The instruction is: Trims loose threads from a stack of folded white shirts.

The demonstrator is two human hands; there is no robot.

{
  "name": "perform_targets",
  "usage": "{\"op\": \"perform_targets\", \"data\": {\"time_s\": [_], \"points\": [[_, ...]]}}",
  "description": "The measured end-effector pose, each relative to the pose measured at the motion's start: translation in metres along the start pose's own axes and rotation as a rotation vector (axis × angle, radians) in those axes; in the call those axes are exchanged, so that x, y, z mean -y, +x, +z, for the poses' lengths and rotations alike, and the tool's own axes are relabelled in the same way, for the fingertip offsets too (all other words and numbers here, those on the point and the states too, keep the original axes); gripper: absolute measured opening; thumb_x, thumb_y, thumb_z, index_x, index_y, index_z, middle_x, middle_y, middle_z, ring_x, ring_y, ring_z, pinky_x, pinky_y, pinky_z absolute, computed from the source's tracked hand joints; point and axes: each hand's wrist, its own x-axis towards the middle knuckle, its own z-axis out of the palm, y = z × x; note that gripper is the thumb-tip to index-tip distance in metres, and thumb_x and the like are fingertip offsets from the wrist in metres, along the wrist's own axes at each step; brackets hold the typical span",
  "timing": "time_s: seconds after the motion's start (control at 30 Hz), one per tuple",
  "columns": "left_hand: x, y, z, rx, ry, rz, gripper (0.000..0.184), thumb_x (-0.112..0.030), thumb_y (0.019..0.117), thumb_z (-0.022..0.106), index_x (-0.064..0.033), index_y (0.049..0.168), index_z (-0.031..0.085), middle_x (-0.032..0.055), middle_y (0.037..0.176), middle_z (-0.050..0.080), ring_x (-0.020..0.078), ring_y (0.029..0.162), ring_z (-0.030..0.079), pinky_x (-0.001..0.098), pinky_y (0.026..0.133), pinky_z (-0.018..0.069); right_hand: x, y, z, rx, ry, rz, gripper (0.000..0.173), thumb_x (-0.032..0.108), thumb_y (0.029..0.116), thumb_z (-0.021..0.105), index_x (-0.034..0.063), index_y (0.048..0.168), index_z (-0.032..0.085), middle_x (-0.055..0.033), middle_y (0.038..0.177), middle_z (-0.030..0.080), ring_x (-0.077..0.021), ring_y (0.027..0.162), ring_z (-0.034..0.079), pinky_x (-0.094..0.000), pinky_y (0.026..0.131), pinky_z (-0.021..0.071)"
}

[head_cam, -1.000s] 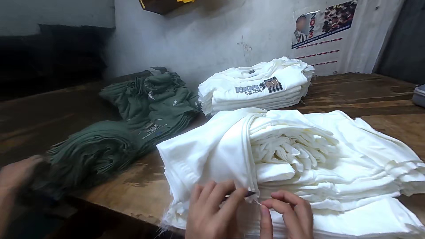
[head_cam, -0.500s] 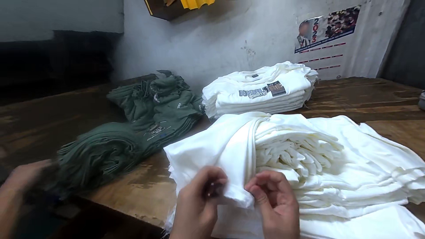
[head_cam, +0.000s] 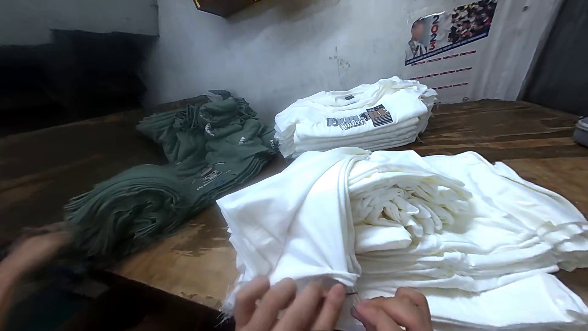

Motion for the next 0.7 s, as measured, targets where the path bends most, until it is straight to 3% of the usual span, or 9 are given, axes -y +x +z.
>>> {"op": "perform_targets", "data": {"time_s": [0.13, 0.23, 0.3, 0.37, 0.43, 0.5, 0.57, 0.63, 0.7], "points": [[0.007, 0.001, 0.015, -0.065, 0.026, 0.048, 0.014, -0.019, 0.0987, 0.066, -0.0218, 0.111, 0.071, -0.0049, 0.097, 0.065, 0.014, 0.089, 0.051, 0.032, 0.09, 0.0338, 0.001, 0.0, 0.005, 0.01, 0.029, 0.045, 0.006, 0.013, 0.0982, 0.068, 0.0104, 0.094, 0.071, 0.0009, 0.091, 0.068, -0.0055, 0.088, 0.06, -0.0218, 0.091, 0.0434], [0.01, 0.013, 0.012, 0.013, -0.016, -0.093, 0.016, -0.034, 0.0992, 0.067, -0.0256, 0.113, 0.067, -0.0033, 0.095, 0.06, 0.0136, 0.089, 0.054, 0.0339, 0.089, 0.0377, -0.007, 0.002, 0.002, 0.06, -0.025, 0.124, 0.006, 0.016, 0.0967, 0.071, 0.0123, 0.092, 0.073, 0.0011, 0.088, 0.068, -0.0055, 0.089, 0.062, -0.0217, 0.09, 0.0474], [0.027, 0.019, 0.004, 0.078, -0.001, -0.132, 0.016, -0.026, 0.0978, 0.063, -0.0188, 0.109, 0.07, 0.0034, 0.085, 0.063, 0.0191, 0.081, 0.06, 0.0382, 0.077, 0.0453, -0.013, 0.002, 0.002, 0.1, -0.07, 0.199, 0.006, 0.017, 0.0941, 0.073, 0.013, 0.09, 0.076, 0.0005, 0.085, 0.07, -0.0065, 0.087, 0.064, -0.0233, 0.086, 0.0496], [0.051, 0.017, -0.011, -0.114, 0.064, -0.288, 0.013, -0.016, 0.0933, 0.062, -0.0087, 0.102, 0.069, 0.0066, 0.083, 0.065, 0.0118, 0.074, 0.062, 0.0281, 0.068, 0.052, -0.016, 0.005, -0.001, 0.123, -0.097, 0.218, 0.006, 0.017, 0.0912, 0.075, 0.0116, 0.089, 0.076, -0.0017, 0.086, 0.07, -0.0079, 0.087, 0.066, -0.0231, 0.084, 0.0539], [0.062, 0.025, -0.024, -0.31, 0.195, -0.429, 0.02, -0.01, 0.0986, 0.06, 0.0063, 0.11, 0.062, 0.0141, 0.091, 0.062, 0.0085, 0.074, 0.055, 0.0206, 0.063, 0.0452, -0.015, 0.011, -0.002, 0.176, -0.103, 0.206, 0.016, 0.025, 0.0912, 0.074, 0.0113, 0.096, 0.067, -0.0072, 0.101, 0.063, -0.0112, 0.1, 0.061, -0.0223, 0.091, 0.0513], [0.051, 0.032, -0.022, -0.258, 0.252, -0.377, 0.023, -0.014, 0.0992, 0.061, 0.003, 0.115, 0.064, 0.0159, 0.092, 0.06, 0.0156, 0.076, 0.054, 0.0268, 0.065, 0.0447, -0.014, 0.017, 0.005, 0.266, -0.159, 0.143, 0.029, 0.036, 0.0922, 0.074, 0.0167, 0.111, 0.063, -0.0135, 0.117, 0.058, -0.0189, 0.111, 0.058, -0.0312, 0.096, 0.0502], [0.043, 0.033, -0.004, -0.093, 0.251, -0.289, 0.025, -0.017, 0.0963, 0.063, -0.0121, 0.118, 0.074, 0.012, 0.084, 0.06, 0.0253, 0.076, 0.059, 0.0402, 0.069, 0.0476, -0.016, 0.025, 0.012, 0.329, -0.183, 0.057, 0.02, 0.027, 0.094, 0.072, 0.0182, 0.111, 0.072, -0.0177, 0.116, 0.064, -0.0241, 0.108, 0.063, -0.0357, 0.092, 0.054], [0.061, 0.029, 0.013, 0.035, 0.237, -0.325, 0.033, -0.013, 0.0902, 0.06, -0.0158, 0.12, 0.075, 0.0123, 0.083, 0.063, 0.0321, 0.076, 0.062, 0.0513, 0.068, 0.0506, -0.016, 0.032, 0.004, 0.31, -0.091, 0.063, 0.009, 0.008, 0.0925, 0.071, 0.0104, 0.096, 0.078, -0.0127, 0.1, 0.07, -0.015, 0.095, 0.069, -0.0239, 0.086, 0.0585], [0.084, 0.022, 0.015, 0.051, 0.213, -0.432, 0.036, -0.011, 0.0872, 0.063, -0.0106, 0.122, 0.073, 0.017, 0.092, 0.066, 0.0358, 0.079, 0.065, 0.0563, 0.069, 0.0538, -0.017, 0.036, -0.02, 0.295, 0.011, 0.139, 0.009, 0.002, 0.0921, 0.071, 0.0058, 0.089, 0.079, -0.0063, 0.088, 0.071, -0.0046, 0.087, 0.068, -0.0149, 0.082, 0.057]]}}
